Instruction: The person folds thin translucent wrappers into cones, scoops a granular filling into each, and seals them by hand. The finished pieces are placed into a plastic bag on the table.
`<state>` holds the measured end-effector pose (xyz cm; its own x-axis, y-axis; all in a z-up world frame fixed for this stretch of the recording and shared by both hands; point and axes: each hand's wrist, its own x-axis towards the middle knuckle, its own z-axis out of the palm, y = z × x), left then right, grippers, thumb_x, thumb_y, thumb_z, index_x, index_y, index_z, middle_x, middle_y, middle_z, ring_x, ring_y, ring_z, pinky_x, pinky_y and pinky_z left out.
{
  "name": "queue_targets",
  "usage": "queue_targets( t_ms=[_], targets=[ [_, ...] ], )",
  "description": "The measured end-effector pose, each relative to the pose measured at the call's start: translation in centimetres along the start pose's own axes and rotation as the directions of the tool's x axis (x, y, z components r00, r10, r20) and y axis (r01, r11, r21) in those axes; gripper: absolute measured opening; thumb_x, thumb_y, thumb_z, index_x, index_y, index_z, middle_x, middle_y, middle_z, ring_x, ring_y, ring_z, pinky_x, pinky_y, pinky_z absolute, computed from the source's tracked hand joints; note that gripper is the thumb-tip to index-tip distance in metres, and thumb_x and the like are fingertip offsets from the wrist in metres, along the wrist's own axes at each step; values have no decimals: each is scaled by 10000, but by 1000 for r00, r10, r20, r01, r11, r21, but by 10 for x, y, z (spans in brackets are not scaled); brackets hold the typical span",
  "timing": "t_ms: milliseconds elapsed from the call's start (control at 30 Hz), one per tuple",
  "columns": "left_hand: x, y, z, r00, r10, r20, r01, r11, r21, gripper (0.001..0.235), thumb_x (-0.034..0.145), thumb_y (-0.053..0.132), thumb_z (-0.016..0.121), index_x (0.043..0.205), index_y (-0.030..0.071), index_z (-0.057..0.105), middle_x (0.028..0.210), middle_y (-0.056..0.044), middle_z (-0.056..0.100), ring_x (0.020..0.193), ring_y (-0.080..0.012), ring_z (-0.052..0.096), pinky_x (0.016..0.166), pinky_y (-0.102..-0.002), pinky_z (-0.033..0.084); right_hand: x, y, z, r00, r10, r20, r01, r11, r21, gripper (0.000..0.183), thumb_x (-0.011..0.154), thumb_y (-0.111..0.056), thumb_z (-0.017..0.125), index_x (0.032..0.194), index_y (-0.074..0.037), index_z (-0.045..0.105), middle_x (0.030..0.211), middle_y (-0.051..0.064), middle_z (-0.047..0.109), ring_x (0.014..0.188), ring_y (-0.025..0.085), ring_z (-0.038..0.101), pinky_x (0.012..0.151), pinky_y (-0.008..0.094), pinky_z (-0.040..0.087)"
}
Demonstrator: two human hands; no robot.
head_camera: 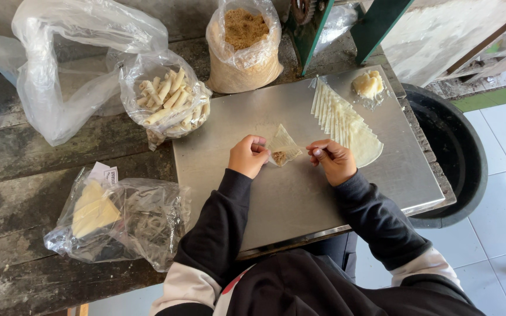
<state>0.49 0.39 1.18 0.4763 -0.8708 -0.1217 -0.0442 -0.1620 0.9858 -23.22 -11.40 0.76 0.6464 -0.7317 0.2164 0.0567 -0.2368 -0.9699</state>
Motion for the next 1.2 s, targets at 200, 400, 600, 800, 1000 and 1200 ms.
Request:
queue_targets(
  t_ms=[200, 400, 600, 800, 1000, 1200],
  targets=[
    [-2, 4, -1, 1000, -11, -4, 12, 998, 64, 307, 833, 44, 744, 1125, -11, 668, 852, -65, 741, 690, -110, 728, 627, -255, 600, -1, -9, -5, 998, -12, -61, 10, 1000, -23, 131, 1054, -67, 580, 1078, 3, 688, 933, 53, 682, 785, 108, 619, 713, 271, 547],
    [-2, 4, -1, 1000, -14, 3, 14, 999, 30, 316, 829, 31, 729, 1135, -17, 663, 851, -63, 737, 682, -112, 724, 617, -249, 590, -12, -11, -15, 1000, 12, 28, -13, 1000, 22, 127, 1060, -95, 590, 1045, -11, 684, 892, 49, 660, 757, 112, 602, 686, 269, 531],
    [-2, 5, -1, 1000, -16, 10, 16, 999, 41, 323, 823, 40, 742, 1134, -6, 669, 853, -60, 734, 674, -105, 708, 584, -257, 575, -9, -2, -12, 1000, 16, 15, -16, 1000, -8, 135, 1063, -101, 584, 1051, -15, 688, 901, 39, 667, 770, 102, 599, 692, 265, 530],
    [-2, 5, -2, 999, 37, 7, -37, 995, 90, 329, 816, 56, 760, 1129, -6, 680, 858, -60, 745, 687, -103, 719, 611, -244, 587, -8, -1, -12, 999, 34, 19, -35, 999, 11, 137, 1054, -99, 587, 1042, -10, 690, 886, 42, 676, 755, 101, 608, 678, 262, 532],
    [0, -1, 2, 999, 29, -20, -28, 997, 72, 280, 863, 118, 748, 1102, -8, 673, 838, -69, 745, 671, -114, 734, 633, -251, 593, 8, -25, -6, 995, 14, -99, -6, 997, 80, 161, 1070, -109, 578, 1050, 18, 676, 882, 67, 671, 710, 114, 607, 641, 271, 526],
    [7, -17, 7, 1000, 15, 0, -15, 996, -92, 230, 925, 66, 544, 1091, 5, 692, 886, -53, 742, 704, -115, 711, 675, -254, 610, 110, -76, 4, 930, -230, -288, 281, 948, 150, 256, 1132, -152, 523, 1163, 55, 669, 884, 74, 649, 707, 124, 578, 640, 263, 459]
  ],
)
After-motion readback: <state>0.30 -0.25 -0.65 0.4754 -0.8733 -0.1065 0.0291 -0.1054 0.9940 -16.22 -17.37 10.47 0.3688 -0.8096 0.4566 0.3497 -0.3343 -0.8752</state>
